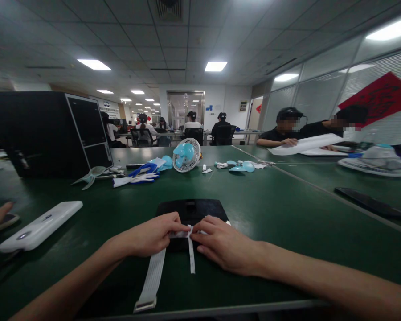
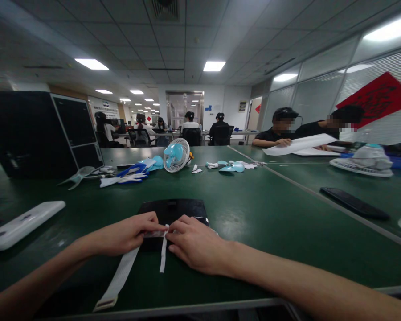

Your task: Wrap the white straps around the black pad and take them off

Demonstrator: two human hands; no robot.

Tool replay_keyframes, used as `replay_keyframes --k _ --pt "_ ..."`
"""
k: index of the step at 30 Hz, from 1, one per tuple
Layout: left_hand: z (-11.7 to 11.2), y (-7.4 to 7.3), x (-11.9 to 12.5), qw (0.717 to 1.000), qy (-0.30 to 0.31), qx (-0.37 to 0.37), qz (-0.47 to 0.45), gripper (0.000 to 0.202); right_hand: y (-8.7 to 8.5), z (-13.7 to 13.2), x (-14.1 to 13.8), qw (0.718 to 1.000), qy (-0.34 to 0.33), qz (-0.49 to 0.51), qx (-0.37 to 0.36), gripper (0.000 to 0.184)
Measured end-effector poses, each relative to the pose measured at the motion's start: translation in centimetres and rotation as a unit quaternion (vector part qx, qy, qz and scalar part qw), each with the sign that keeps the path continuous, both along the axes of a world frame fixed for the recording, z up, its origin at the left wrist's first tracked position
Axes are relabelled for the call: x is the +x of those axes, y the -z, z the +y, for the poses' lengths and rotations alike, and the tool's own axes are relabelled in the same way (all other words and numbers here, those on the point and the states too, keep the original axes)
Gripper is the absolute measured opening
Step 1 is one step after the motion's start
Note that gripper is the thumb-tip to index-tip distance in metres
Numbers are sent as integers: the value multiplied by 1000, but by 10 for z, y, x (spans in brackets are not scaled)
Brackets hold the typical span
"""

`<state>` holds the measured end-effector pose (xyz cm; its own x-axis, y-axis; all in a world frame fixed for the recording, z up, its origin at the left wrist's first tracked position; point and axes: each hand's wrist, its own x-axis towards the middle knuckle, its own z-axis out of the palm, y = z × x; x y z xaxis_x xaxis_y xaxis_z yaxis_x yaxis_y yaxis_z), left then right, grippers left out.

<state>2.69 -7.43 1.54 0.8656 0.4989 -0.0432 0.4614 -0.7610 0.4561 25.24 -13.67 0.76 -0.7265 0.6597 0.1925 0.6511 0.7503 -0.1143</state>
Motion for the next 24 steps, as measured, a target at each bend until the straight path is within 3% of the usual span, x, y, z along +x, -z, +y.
replay_keyframes --k 11,24 --pt "3 5 -1 1000 3 -1 -8 51 0 -14 6 999 -45 -17 5 37" --pt "1 3 1 1000 -3 4 -6 47 2 -11 3 999 -27 -21 -10 41"
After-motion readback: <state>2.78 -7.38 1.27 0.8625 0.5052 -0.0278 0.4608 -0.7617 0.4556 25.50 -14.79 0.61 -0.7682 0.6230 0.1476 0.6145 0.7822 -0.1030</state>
